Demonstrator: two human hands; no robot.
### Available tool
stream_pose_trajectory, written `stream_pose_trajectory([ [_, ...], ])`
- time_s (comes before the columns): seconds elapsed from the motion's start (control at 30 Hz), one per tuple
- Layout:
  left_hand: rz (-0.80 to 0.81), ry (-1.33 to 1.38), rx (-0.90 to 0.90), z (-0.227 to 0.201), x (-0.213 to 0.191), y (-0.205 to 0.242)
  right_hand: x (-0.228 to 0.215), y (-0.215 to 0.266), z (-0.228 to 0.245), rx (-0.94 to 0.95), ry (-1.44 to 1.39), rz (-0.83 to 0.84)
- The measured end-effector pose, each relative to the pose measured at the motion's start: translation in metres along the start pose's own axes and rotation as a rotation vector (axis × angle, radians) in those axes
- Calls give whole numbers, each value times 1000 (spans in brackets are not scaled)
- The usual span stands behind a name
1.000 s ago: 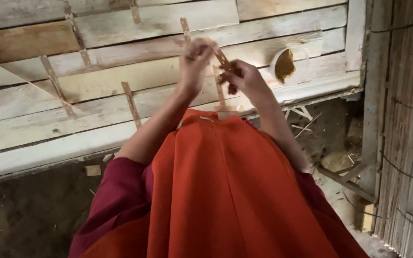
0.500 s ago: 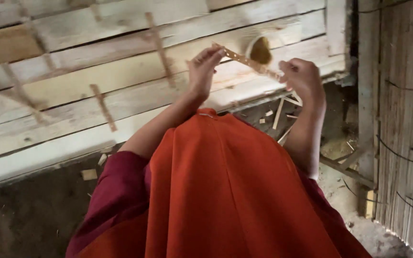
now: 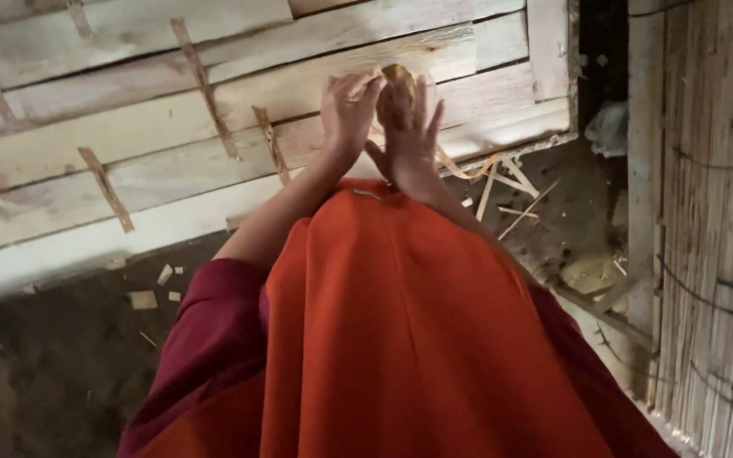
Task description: Applying thin wooden strips to a wooden plank surface by hand.
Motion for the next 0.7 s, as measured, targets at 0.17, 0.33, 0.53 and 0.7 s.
stream_pose_trajectory([
  [0.17,-121,-174,374,-15,-1,6,49,-25,-13,-150,-37,-322],
  [0.33,-192,-168,264,-3,-6,-8,75,-34,-27,-233,21,-495],
  [0.53,-288,-173,189,-64,-98,-42,56,-21,-28,-295,20,-727],
  [0.7,-427,-81,85,-67,-175,-74,60,-28,-25,-228,11,-535],
])
Point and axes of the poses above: each hand's wrist, its own y-axis away from the middle knuckle, its own x-axis out of the palm, z = x × y, the point moved 4 cm from there along -y, towards the middle knuckle, and after that the axes turned 3 degrees about -y, right-handed, at the moved point
